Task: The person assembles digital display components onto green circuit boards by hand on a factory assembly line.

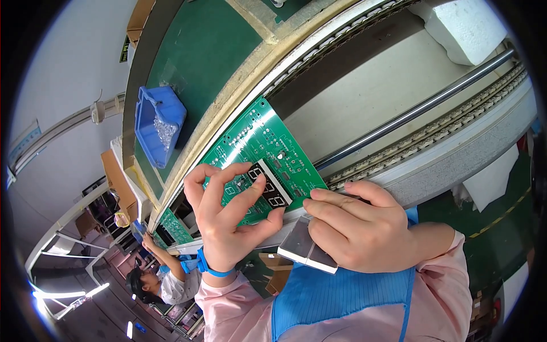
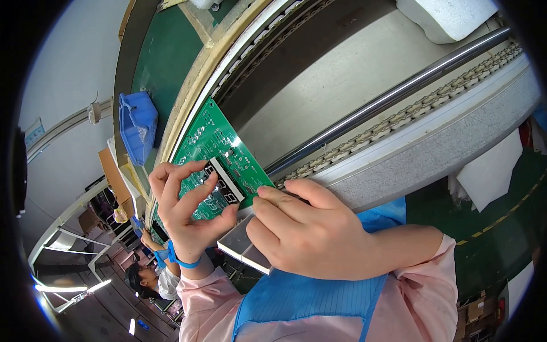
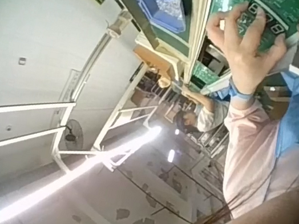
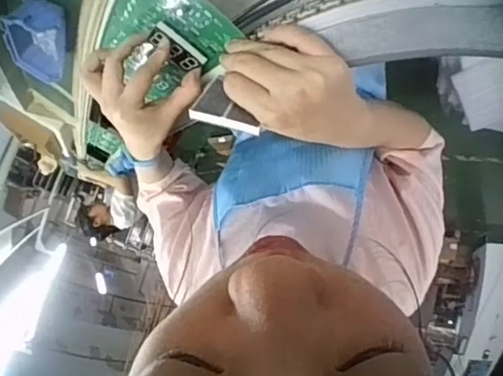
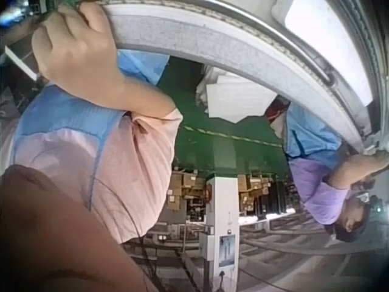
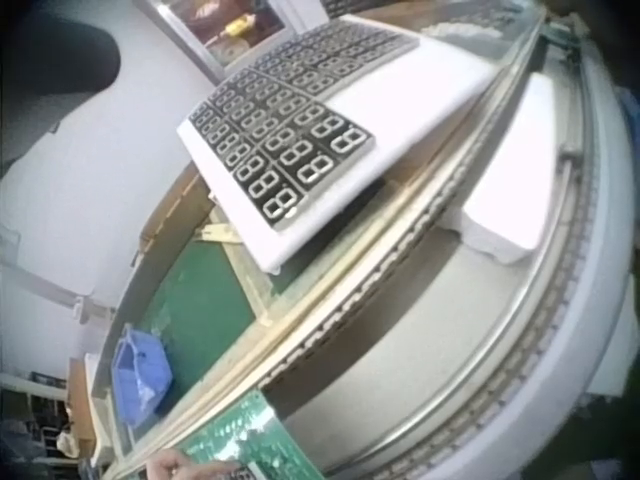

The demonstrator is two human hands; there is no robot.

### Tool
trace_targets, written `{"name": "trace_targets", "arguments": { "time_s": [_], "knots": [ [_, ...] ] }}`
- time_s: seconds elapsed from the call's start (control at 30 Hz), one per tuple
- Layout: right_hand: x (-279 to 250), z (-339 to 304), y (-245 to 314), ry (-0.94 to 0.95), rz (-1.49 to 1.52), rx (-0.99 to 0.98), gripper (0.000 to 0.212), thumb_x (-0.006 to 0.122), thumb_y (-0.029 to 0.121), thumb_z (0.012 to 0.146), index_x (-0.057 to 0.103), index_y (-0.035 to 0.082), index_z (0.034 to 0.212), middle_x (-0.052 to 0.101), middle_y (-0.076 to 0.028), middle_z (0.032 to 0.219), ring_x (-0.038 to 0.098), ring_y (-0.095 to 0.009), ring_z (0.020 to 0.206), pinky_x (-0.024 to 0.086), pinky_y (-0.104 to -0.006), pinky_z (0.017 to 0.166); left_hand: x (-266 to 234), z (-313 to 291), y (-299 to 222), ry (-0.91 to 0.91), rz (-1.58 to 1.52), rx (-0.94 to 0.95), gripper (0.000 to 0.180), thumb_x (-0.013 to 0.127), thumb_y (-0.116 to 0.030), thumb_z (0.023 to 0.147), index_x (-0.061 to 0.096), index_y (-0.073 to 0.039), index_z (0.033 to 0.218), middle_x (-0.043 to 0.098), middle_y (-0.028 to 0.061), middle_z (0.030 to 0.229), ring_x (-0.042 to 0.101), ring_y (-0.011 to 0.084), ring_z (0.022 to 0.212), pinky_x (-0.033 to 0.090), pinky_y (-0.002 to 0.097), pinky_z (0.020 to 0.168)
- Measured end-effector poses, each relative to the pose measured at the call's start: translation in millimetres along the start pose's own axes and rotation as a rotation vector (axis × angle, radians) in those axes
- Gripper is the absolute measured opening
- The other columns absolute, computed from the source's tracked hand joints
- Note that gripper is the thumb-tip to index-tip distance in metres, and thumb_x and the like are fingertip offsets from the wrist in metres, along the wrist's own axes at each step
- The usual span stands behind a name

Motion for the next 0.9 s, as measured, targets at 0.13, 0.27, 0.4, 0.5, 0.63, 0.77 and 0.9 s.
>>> {"name": "trace_targets", "arguments": {
  "time_s": [0.13,0.27,0.4,0.5,0.63,0.77,0.9],
  "knots": [
    [-0.3,1.1,-1.4,-0.004,-0.006,-0.003,0.011,0.061,0.016,0.074,0.053,0.011,0.068,0.064,-0.005,0.085,0.068,-0.014,0.092,0.048,-0.0298,0.086,3.6,2.5,-1.5,0.023,0.032,-0.015,0.043,0.082,-0.017,0.051,0.075,-0.011,0.093,0.065,0.0060,0.109,0.047,0.0316,0.102,0.041,0.0439,0.088],
    [-4.9,3.6,-1.2,-0.008,-0.022,-0.009,0.011,0.061,0.016,0.074,0.053,0.011,0.068,0.063,-0.005,0.085,0.067,-0.014,0.092,0.048,-0.0292,0.084,2.4,5.2,-2.8,0.038,0.013,-0.017,0.042,0.083,-0.018,0.054,0.075,-0.011,0.094,0.064,0.0062,0.111,0.047,0.0324,0.104,0.039,0.0444,0.091],
    [-7.8,5.1,-1.9,0.122,-0.023,-0.003,0.005,0.060,0.018,0.075,0.061,0.013,0.074,0.068,-0.001,0.101,0.067,-0.012,0.099,0.047,-0.0290,0.083,-0.5,0.0,-9.3,0.046,0.141,-0.020,0.042,0.084,-0.029,0.061,0.075,-0.012,0.099,0.054,0.0129,0.131,0.040,0.0376,0.119,0.033,0.0480,0.101],
    [-5.1,1.0,-4.2,0.106,0.034,0.048,0.005,0.061,0.017,0.075,0.061,0.013,0.076,0.068,0.000,0.100,0.067,-0.013,0.100,0.048,-0.0313,0.087,4.1,-6.9,-6.1,0.089,0.073,-0.063,0.043,0.077,-0.033,0.071,0.072,-0.011,0.107,0.049,0.0164,0.138,0.034,0.0420,0.128,0.028,0.0506,0.108],
    [-8.4,-5.3,-4.1,0.047,0.022,0.044,0.007,0.061,0.018,0.078,0.062,0.012,0.079,0.068,-0.002,0.101,0.066,-0.015,0.103,0.048,-0.0345,0.092,-1.7,-14.0,-8.1,-0.005,0.107,-0.044,0.029,0.068,-0.014,0.079,0.069,-0.003,0.105,0.054,0.0185,0.130,0.045,0.0369,0.122,0.035,0.0481,0.104],
    [-20.8,-9.1,3.8,-0.065,0.245,-0.042,0.014,0.067,0.023,0.082,0.065,0.009,0.085,0.067,-0.005,0.100,0.064,-0.021,0.106,0.048,-0.0383,0.091,-12.2,-36.3,-10.3,-0.093,-0.360,-0.010,0.059,0.066,-0.031,0.088,0.053,0.004,0.134,0.052,0.0156,0.141,0.038,0.0429,0.136,0.023,0.0505,0.116],
    [-27.6,-9.5,11.4,0.006,0.461,-0.071,0.019,0.071,0.021,0.083,0.062,0.005,0.089,0.062,-0.007,0.094,0.061,-0.027,0.092,0.048,-0.0394,0.076,13.5,-55.4,-34.0,0.051,-0.962,0.009,0.054,0.075,-0.026,0.084,0.060,0.005,0.125,0.058,0.0218,0.130,0.054,0.0329,0.122,0.040,0.0419,0.104]
  ]
}}
Point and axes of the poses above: each hand's wrist, its own z-axis towards the middle knuckle, its own x-axis out of the palm, y = z × x, the point moved 9 cm from there along z, towards the middle knuckle
